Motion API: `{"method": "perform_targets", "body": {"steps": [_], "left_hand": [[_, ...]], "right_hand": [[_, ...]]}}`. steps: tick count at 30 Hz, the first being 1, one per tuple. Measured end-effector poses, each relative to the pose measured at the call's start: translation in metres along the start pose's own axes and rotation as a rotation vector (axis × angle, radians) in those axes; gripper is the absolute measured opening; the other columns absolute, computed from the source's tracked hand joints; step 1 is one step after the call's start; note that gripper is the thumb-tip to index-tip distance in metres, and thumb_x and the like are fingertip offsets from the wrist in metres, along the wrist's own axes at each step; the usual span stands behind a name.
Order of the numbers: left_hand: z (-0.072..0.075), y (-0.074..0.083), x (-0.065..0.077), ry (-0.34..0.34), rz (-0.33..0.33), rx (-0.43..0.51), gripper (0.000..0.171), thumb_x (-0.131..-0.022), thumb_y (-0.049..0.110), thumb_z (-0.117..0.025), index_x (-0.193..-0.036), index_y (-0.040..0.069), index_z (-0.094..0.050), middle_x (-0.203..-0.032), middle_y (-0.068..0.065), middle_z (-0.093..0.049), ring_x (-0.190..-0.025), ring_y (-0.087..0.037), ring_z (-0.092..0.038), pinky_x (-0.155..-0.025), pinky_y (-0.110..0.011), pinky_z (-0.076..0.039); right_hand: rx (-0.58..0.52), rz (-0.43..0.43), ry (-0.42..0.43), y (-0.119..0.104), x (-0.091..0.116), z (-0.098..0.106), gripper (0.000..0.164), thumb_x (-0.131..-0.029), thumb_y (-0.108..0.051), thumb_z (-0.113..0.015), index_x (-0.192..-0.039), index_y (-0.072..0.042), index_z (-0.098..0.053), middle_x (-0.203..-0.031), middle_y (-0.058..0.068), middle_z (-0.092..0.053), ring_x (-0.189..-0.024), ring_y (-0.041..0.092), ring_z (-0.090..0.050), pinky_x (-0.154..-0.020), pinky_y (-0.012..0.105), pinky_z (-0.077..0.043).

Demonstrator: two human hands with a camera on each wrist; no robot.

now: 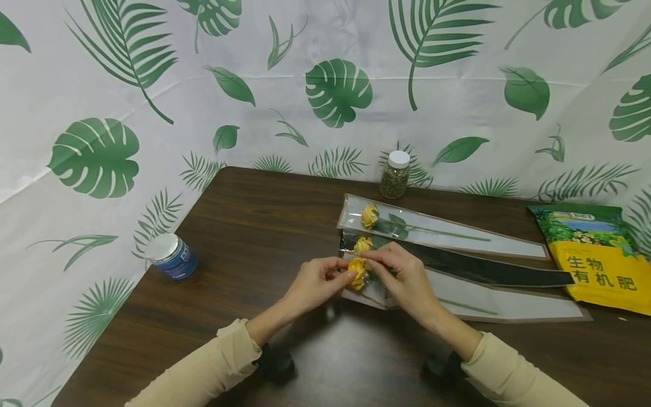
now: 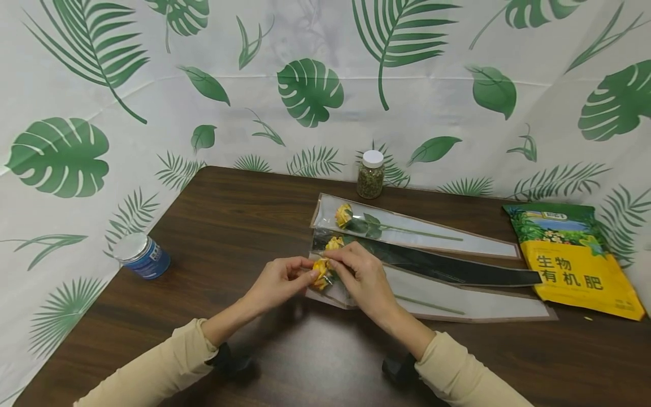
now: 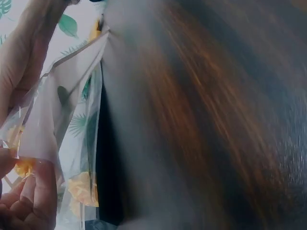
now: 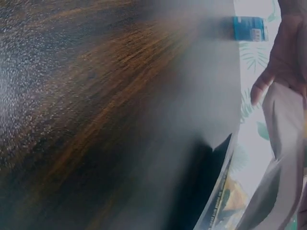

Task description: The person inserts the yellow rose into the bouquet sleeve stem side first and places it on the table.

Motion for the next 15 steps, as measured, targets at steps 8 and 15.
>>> {"method": "perform_targets", "body": {"steps": [8, 15], "left_hand": [[-0.005, -0.007, 0.002, -0.004, -0.006, -0.015, 0.044, -0.091, 0.033, -0.062, -0.124, 0.004, -0.060, -0.084, -0.001, -0.070, -0.065, -0.003, -0.057, -0.055, -0.019, -0.044], [-0.013, -0.014, 0.005, -0.093, -0.018, -0.035, 0.054, -0.080, 0.023, -0.076, -0.123, -0.005, -0.058, -0.072, 0.001, -0.066, -0.059, -0.001, -0.052, -0.055, -0.017, -0.042]], "right_hand": [[0.063, -0.030, -0.027, 0.010, 0.002, -0.006, 0.022, -0.081, 0.004, -0.069, -0.100, -0.005, -0.072, -0.084, -0.002, -0.061, -0.068, 0.004, -0.048, -0.057, 0.018, -0.039], [0.106, -0.008, -0.085, 0.019, 0.016, 0.009, 0.033, -0.078, 0.006, -0.070, -0.110, -0.003, -0.068, -0.086, 0.000, -0.061, -0.070, 0.002, -0.049, -0.059, 0.016, -0.042]]}}
Point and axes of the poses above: each hand's wrist, its own x-axis away from the middle knuckle, its own z-axis out of the back of the hand, y = z × x, the point moved 10 cm from there along -x, towards the middle knuckle
